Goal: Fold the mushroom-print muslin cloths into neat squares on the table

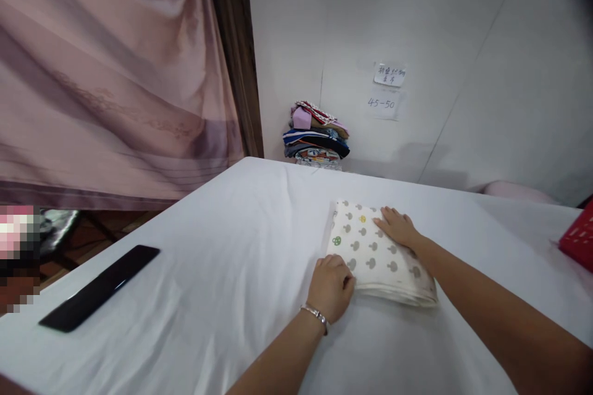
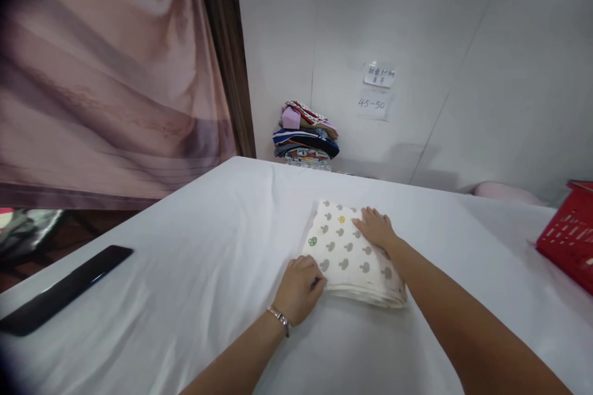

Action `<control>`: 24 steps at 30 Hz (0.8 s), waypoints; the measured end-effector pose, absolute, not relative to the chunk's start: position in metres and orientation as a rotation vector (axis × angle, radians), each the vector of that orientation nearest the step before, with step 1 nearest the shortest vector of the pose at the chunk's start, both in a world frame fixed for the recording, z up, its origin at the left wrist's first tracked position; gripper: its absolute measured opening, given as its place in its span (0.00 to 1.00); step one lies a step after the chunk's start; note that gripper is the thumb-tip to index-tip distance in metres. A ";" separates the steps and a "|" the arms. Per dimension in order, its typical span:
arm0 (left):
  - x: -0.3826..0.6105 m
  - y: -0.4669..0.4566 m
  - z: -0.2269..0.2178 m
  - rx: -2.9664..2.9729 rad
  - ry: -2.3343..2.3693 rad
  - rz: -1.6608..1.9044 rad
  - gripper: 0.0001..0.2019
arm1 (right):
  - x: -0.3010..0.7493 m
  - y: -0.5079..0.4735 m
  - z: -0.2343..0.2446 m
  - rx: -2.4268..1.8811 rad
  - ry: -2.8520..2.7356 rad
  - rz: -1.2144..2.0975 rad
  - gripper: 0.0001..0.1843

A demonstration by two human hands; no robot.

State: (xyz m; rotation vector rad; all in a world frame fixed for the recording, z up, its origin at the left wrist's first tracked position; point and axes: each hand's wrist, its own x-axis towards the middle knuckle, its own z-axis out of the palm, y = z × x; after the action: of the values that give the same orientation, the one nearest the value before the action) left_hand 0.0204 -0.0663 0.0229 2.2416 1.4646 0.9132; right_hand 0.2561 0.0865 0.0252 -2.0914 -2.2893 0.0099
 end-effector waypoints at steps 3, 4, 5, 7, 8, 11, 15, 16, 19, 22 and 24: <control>0.020 -0.067 0.024 2.244 1.463 0.900 0.07 | 0.261 0.071 0.025 -2.068 -2.263 -0.012 0.34; 0.019 -0.068 0.024 2.249 1.459 0.894 0.07 | 0.263 0.065 0.022 -2.046 -2.262 -0.018 0.34; 0.019 -0.068 0.024 2.255 1.456 0.889 0.07 | 0.265 0.059 0.020 -2.024 -2.265 -0.007 0.33; 0.019 -0.068 0.024 2.267 1.455 0.884 0.07 | 0.270 0.051 0.016 -1.986 -2.219 0.050 0.30; 0.018 -0.068 0.024 2.269 1.457 0.887 0.07 | 0.272 0.048 0.015 -1.983 -2.164 0.080 0.29; 0.018 -0.069 0.023 2.267 1.445 0.905 0.07 | 0.281 0.037 0.015 -2.000 -1.967 0.111 0.30; 0.017 -0.069 0.021 2.211 1.394 0.997 0.06 | 0.294 0.006 0.014 -2.035 -1.584 0.425 0.36; 0.016 -0.069 0.020 2.163 1.413 1.071 0.05 | 0.295 -0.004 0.013 -2.019 -1.475 0.538 0.39; 0.012 -0.065 0.017 1.921 1.571 1.265 0.06 | 0.292 -0.026 0.015 -1.960 -1.285 0.770 0.49; 0.009 -0.062 0.014 1.747 1.699 1.174 0.09 | 0.289 -0.035 0.024 -1.962 -1.225 0.901 0.53; 0.012 -0.065 0.013 1.740 1.710 1.071 0.10 | 0.297 -0.033 0.029 -1.936 -1.206 0.985 0.53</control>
State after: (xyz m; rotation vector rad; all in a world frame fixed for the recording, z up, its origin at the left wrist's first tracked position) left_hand 0.0118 -0.0653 0.0133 1.7401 1.7105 1.0714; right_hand 0.2971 -0.0334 0.0289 -1.9364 -1.2057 0.9847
